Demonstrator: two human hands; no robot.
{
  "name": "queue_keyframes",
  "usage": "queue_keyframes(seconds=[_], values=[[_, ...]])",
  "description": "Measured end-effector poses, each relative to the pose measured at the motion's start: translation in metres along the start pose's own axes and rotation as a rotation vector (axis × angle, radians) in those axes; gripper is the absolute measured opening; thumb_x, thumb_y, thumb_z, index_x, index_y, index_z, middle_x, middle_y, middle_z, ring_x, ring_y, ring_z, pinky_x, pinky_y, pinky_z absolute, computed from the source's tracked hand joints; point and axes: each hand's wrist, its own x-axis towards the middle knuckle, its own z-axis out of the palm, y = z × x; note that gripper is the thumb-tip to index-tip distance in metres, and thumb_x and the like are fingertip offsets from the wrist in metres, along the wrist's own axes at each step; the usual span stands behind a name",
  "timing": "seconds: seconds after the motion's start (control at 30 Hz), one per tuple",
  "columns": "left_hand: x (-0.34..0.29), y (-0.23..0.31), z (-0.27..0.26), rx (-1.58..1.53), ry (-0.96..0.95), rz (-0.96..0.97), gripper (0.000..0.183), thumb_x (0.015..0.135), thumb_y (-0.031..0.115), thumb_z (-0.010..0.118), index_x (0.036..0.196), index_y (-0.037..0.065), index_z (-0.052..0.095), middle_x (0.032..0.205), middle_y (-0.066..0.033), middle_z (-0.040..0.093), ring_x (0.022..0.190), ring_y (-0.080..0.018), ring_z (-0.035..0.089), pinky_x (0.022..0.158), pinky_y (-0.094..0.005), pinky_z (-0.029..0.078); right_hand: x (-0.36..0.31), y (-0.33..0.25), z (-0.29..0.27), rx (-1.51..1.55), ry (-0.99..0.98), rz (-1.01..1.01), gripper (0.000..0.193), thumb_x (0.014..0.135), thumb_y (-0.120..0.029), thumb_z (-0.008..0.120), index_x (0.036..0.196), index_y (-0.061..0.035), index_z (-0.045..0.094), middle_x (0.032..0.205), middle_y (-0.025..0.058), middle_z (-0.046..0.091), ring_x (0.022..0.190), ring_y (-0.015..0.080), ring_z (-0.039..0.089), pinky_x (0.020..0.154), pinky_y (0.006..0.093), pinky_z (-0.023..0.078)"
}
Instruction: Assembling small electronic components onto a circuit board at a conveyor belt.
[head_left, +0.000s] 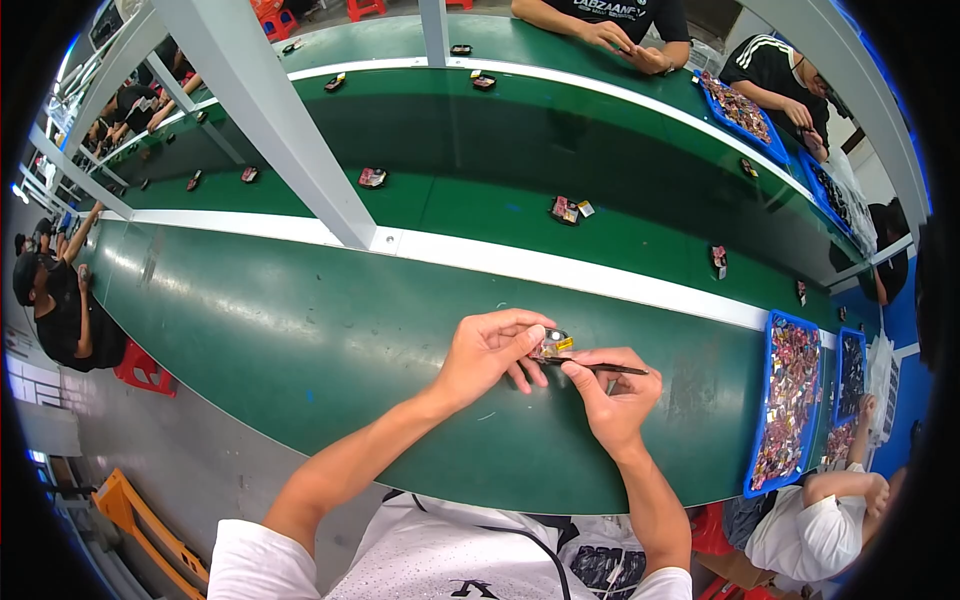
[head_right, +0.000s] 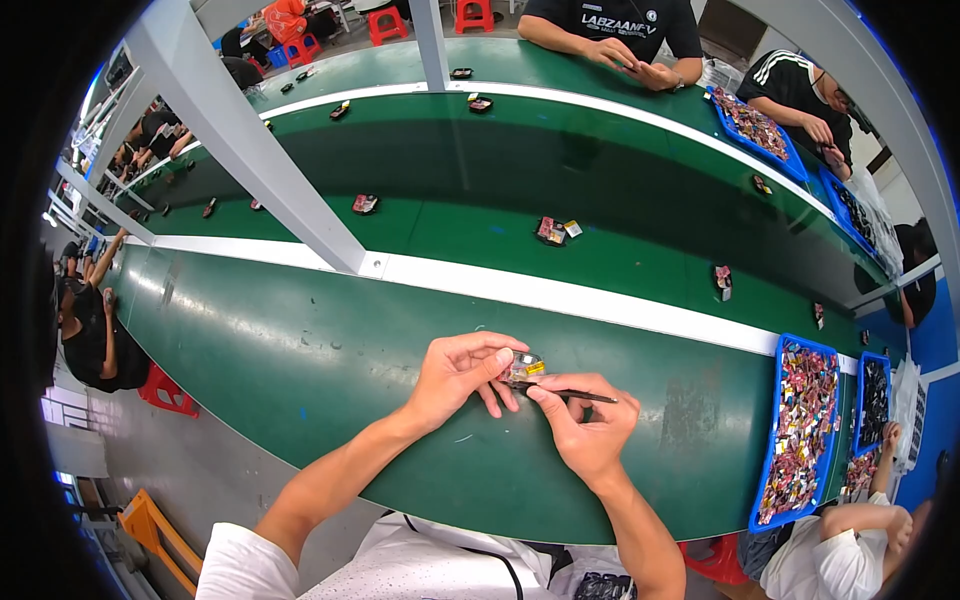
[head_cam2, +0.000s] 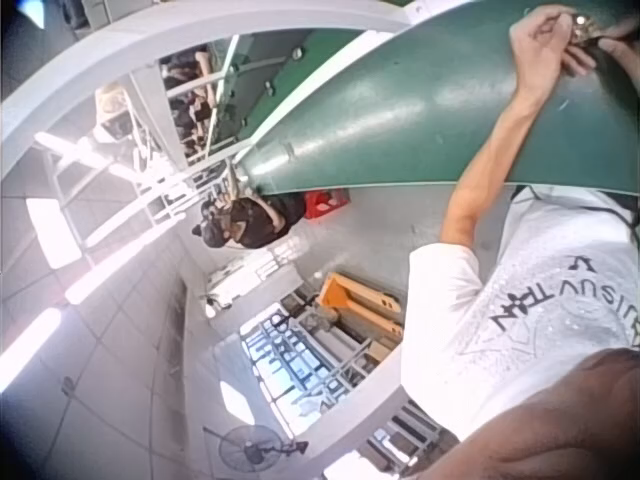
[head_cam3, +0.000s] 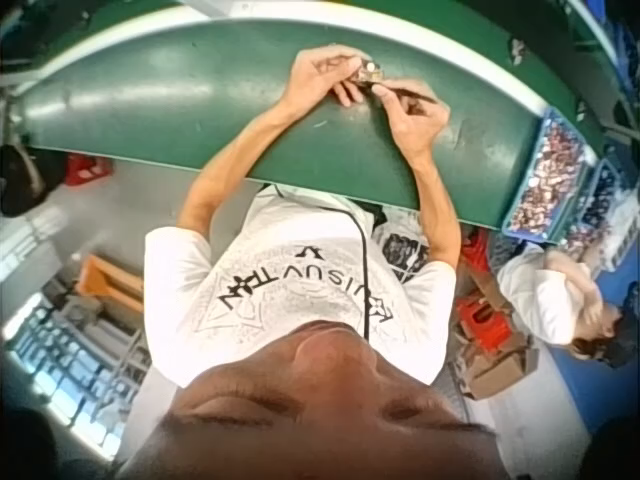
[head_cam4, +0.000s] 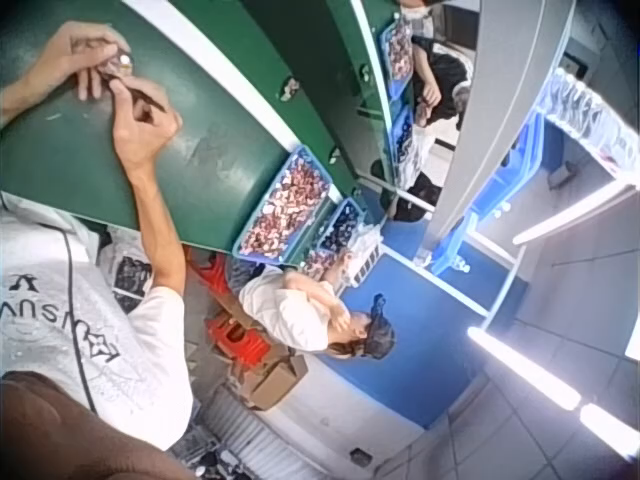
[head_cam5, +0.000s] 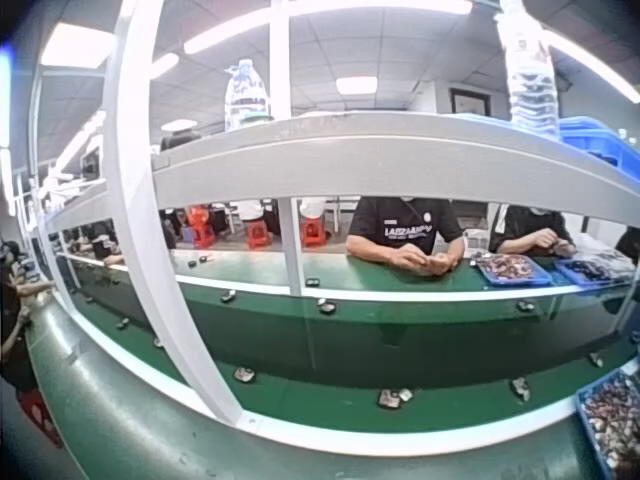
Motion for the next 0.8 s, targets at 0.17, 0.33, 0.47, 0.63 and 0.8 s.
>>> queue_keyframes(seconds=[0.17,0.33,0.47,0.63,0.8], values=[[0.0003,0.0006,-0.0018,-0.009,-0.012,-0.008,0.031,0.104,0.017,0.058,0.122,-0.008,0.064,0.1,-0.0184,0.072,0.068,-0.0223,0.074,0.052,-0.0272,0.059,-0.0006,-0.0003,0.0012,-0.001,0.003,-0.046,0.012,0.078,0.001,0.084,0.085,-0.0032,0.075,0.085,0.0054,0.078,0.044,0.0005,0.042,0.043,0.0193,0.03],[-0.0004,0.0005,-0.0011,-0.013,0.001,0.004,0.03,0.104,0.017,0.058,0.121,-0.007,0.065,0.099,-0.0182,0.072,0.068,-0.0223,0.074,0.052,-0.0272,0.059,-0.0007,0.0009,0.0017,-0.011,0.0,-0.073,0.013,0.078,0.002,0.084,0.085,-0.0037,0.075,0.085,0.0061,0.078,0.043,0.001,0.042,0.042,0.0193,0.03],[-0.0009,0.0001,-0.0006,-0.003,0.015,0.002,0.029,0.104,0.016,0.058,0.121,-0.007,0.065,0.1,-0.0183,0.072,0.068,-0.0222,0.074,0.052,-0.0271,0.06,0.0,-0.0002,0.0012,-0.005,-0.01,-0.048,0.012,0.078,0.002,0.083,0.085,-0.0038,0.075,0.086,0.0065,0.078,0.043,0.0011,0.042,0.043,0.0194,0.031],[-0.0006,0.0011,-0.0007,-0.017,0.01,0.008,0.029,0.104,0.016,0.058,0.121,-0.007,0.065,0.099,-0.0182,0.072,0.068,-0.022,0.074,0.052,-0.0268,0.059,-0.0005,0.0007,0.0026,-0.006,-0.008,-0.081,0.011,0.079,0.002,0.082,0.084,-0.0043,0.075,0.086,0.0062,0.079,0.043,0.0011,0.042,0.043,0.0195,0.031],[-0.0007,0.0024,-0.0007,-0.039,0.009,0.005,0.029,0.105,0.016,0.057,0.12,-0.007,0.065,0.097,-0.0181,0.072,0.068,-0.0217,0.073,0.052,-0.027,0.06,0.0001,0.0004,0.002,-0.052,-0.046,-0.155,0.011,0.078,0.001,0.083,0.085,-0.0039,0.076,0.086,0.007,0.079,0.043,0.0013,0.042,0.043,0.0195,0.031]])
